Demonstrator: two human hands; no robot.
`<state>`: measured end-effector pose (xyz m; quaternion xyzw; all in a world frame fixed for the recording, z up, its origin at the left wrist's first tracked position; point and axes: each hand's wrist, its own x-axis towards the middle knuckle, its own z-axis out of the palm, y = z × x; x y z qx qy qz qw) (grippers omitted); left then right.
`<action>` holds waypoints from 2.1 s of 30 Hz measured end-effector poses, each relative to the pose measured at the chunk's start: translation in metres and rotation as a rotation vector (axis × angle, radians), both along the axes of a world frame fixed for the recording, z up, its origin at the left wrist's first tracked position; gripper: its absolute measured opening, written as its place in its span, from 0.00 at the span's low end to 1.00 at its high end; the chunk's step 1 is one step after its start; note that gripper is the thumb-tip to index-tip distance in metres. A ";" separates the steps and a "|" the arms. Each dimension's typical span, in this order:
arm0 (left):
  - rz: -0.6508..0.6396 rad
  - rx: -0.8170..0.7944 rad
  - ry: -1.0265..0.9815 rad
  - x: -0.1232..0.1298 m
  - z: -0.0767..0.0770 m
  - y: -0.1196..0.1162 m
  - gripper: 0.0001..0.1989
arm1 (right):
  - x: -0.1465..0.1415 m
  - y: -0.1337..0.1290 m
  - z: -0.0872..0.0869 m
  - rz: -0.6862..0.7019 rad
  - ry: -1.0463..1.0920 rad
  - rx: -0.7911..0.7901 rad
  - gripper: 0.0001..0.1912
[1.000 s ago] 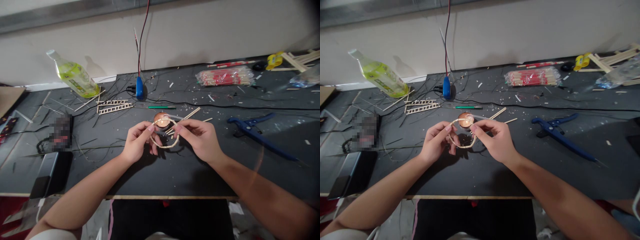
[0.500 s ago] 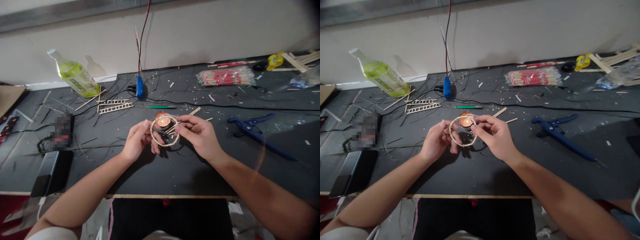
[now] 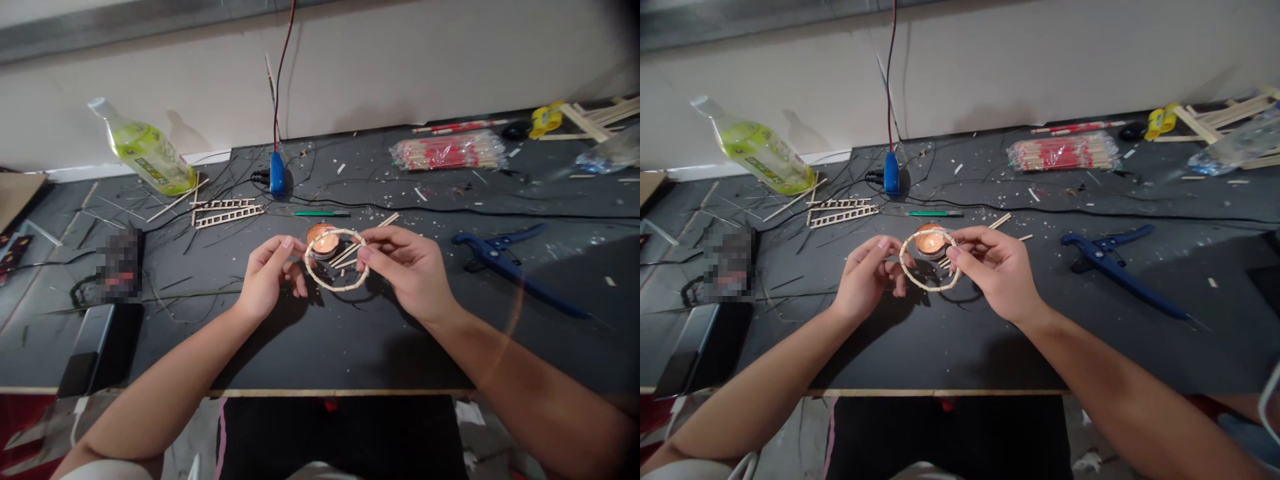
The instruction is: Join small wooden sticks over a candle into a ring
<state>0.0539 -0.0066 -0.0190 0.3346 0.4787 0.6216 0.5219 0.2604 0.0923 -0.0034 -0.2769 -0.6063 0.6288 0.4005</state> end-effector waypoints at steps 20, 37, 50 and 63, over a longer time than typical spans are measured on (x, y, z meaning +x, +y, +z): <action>0.044 0.074 0.218 0.016 0.010 -0.012 0.15 | 0.001 -0.004 0.001 0.005 -0.068 0.071 0.08; -0.042 0.251 0.553 0.016 0.004 -0.017 0.08 | 0.002 -0.010 0.001 -0.041 -0.162 0.390 0.03; 0.001 0.265 0.612 0.013 -0.003 -0.020 0.17 | 0.003 -0.014 0.003 -0.022 -0.124 0.448 0.06; 0.078 0.457 0.807 0.013 0.010 -0.014 0.15 | 0.002 -0.015 0.002 -0.005 -0.131 0.466 0.08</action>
